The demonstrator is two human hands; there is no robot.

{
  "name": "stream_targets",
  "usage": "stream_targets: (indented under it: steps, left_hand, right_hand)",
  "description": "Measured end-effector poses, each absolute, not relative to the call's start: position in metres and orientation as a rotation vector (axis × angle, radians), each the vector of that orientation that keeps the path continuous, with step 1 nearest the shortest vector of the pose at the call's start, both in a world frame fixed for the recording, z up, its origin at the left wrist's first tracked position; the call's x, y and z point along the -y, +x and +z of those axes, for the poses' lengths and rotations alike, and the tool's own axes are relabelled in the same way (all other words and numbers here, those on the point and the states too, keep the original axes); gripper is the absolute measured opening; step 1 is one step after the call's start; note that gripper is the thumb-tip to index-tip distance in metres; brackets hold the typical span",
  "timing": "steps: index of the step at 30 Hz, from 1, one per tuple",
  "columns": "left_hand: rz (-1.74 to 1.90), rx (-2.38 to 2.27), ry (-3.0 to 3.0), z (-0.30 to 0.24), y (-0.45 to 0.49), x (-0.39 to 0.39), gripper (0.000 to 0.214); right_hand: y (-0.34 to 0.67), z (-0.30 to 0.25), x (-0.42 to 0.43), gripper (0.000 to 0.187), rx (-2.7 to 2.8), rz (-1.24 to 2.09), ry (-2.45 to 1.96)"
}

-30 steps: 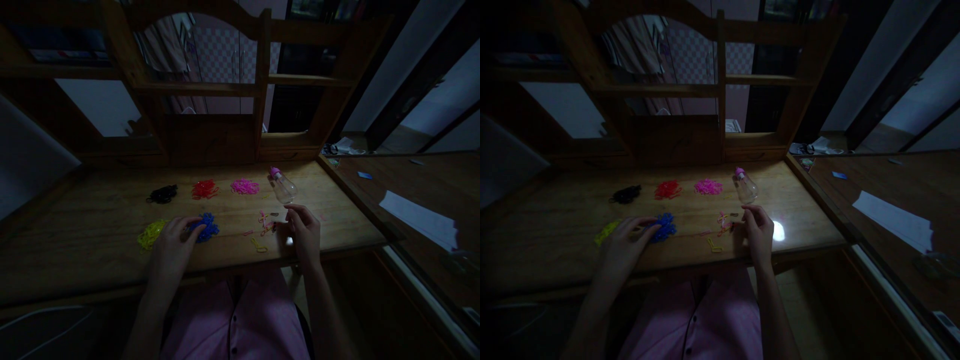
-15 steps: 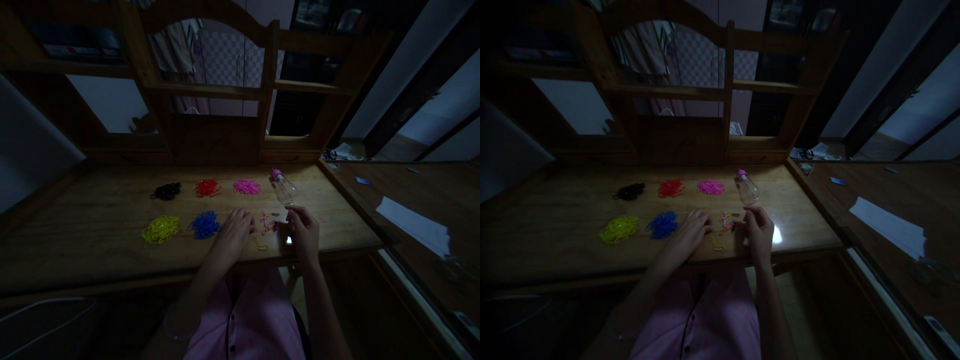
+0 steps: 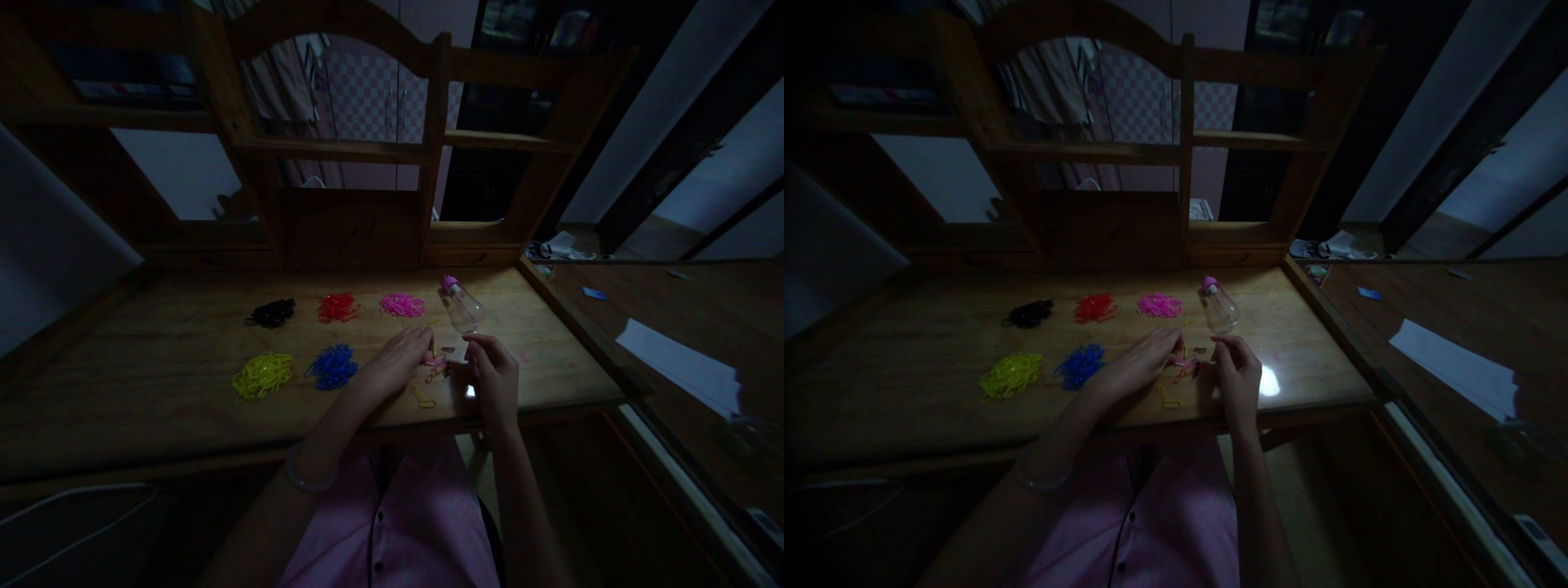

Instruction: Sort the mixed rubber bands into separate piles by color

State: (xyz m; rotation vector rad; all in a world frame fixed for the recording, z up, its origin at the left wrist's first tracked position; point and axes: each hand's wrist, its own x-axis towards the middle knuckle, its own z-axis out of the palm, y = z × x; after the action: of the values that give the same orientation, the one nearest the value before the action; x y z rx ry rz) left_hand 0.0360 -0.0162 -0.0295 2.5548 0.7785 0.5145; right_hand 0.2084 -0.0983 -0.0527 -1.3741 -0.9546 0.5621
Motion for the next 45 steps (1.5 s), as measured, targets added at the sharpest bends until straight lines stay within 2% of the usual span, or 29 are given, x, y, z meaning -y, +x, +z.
stream_targets:
  steps: [9, 12, 18, 32, 35, 39, 43, 45]
  left_hand:
    - [0.574, -0.794, 2.535, -0.019, 0.022, 0.027, 0.029]
    - [0.589, -0.823, 2.527, -0.013, 0.027, 0.028, 0.025]
    - [0.569, -0.807, 2.541, -0.02, 0.034, 0.028, 0.011]
    - [0.517, -0.834, 2.579, -0.027, 0.038, 0.041, 0.009]
    - [0.644, -0.844, 2.351, -0.031, 0.041, 0.038, 0.012]
    - [0.795, -0.886, 1.597, -0.037, 0.049, 0.032, 0.004]
    - [0.797, -0.618, 0.931, -0.039, 0.059, 0.032, 0.022]
    - [0.753, -0.516, 0.703, -0.038, 0.063, 0.033, 0.022]
  right_hand:
    - [0.209, -0.056, 0.097, 0.023, 1.027, 0.523, -1.41]
    - [0.207, -0.057, 0.094, 0.022, 1.135, 0.457, -1.497]
    - [0.204, -0.058, 0.089, 0.007, 1.37, 0.254, -1.644]
    - [0.21, -0.07, 0.087, 0.012, 1.339, 0.314, -1.561]
    - [0.211, -0.07, 0.09, 0.015, 1.242, 0.403, -1.532]
    - [0.21, -0.064, 0.093, 0.018, 1.118, 0.557, -1.42]
    - [0.207, -0.053, 0.096, 0.018, 1.132, 0.656, -1.332]
    - [0.206, -0.049, 0.098, 0.018, 1.144, 0.672, -1.313]
